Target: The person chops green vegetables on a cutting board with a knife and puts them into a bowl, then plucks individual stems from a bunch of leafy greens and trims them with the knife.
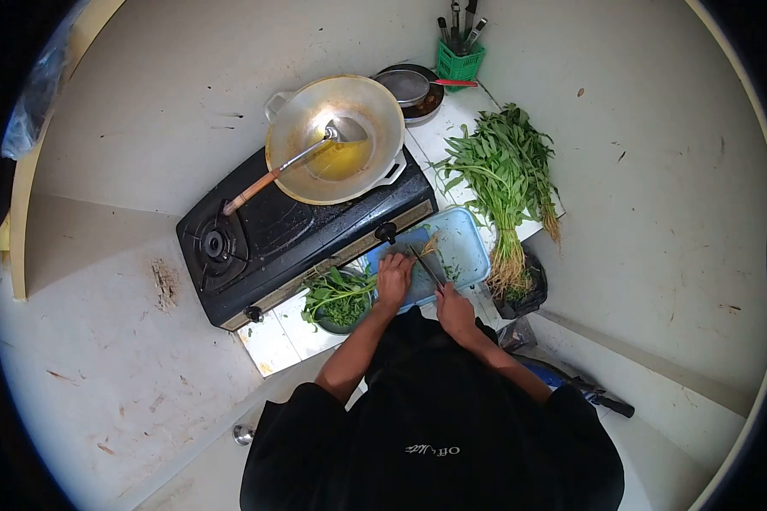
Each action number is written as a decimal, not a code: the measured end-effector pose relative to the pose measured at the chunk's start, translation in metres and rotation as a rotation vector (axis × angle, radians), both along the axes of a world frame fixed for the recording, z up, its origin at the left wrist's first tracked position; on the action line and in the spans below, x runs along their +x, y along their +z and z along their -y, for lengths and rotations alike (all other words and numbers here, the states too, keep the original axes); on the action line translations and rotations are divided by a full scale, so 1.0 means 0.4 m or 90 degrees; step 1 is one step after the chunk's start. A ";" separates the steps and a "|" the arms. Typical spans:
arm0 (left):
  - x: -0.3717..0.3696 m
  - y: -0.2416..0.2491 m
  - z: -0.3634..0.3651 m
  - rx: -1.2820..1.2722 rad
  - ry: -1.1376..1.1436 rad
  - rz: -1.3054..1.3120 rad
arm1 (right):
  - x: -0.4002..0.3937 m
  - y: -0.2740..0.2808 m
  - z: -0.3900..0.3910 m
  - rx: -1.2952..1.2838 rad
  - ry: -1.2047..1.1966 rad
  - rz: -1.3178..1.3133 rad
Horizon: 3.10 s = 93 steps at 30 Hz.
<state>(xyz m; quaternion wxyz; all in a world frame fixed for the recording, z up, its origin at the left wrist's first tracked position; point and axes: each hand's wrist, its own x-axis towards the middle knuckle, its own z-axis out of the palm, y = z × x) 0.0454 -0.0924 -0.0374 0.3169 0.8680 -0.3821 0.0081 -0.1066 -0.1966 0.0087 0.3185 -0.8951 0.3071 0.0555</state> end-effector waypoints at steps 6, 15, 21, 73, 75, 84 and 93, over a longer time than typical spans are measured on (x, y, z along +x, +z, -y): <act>0.005 -0.012 -0.001 -0.012 -0.013 0.009 | 0.044 -0.054 -0.016 -0.021 -0.011 -0.005; 0.008 -0.011 0.008 -0.033 0.011 0.010 | 0.002 -0.074 0.000 -0.060 0.008 -0.018; 0.007 -0.010 0.010 -0.017 0.019 -0.004 | 0.006 -0.095 -0.006 -0.039 -0.008 -0.009; -0.126 0.172 -0.127 -0.095 0.116 -0.423 | 0.204 0.002 0.203 0.008 0.315 0.123; -0.127 0.153 -0.138 -0.094 0.160 -0.438 | 0.228 -0.005 0.213 -0.053 0.354 0.079; -0.138 0.123 -0.118 -0.096 0.183 -0.378 | 0.207 -0.125 0.201 0.049 0.192 0.154; -0.114 0.166 -0.063 -0.053 0.118 -0.423 | 0.004 -0.022 0.215 -0.029 -0.084 0.420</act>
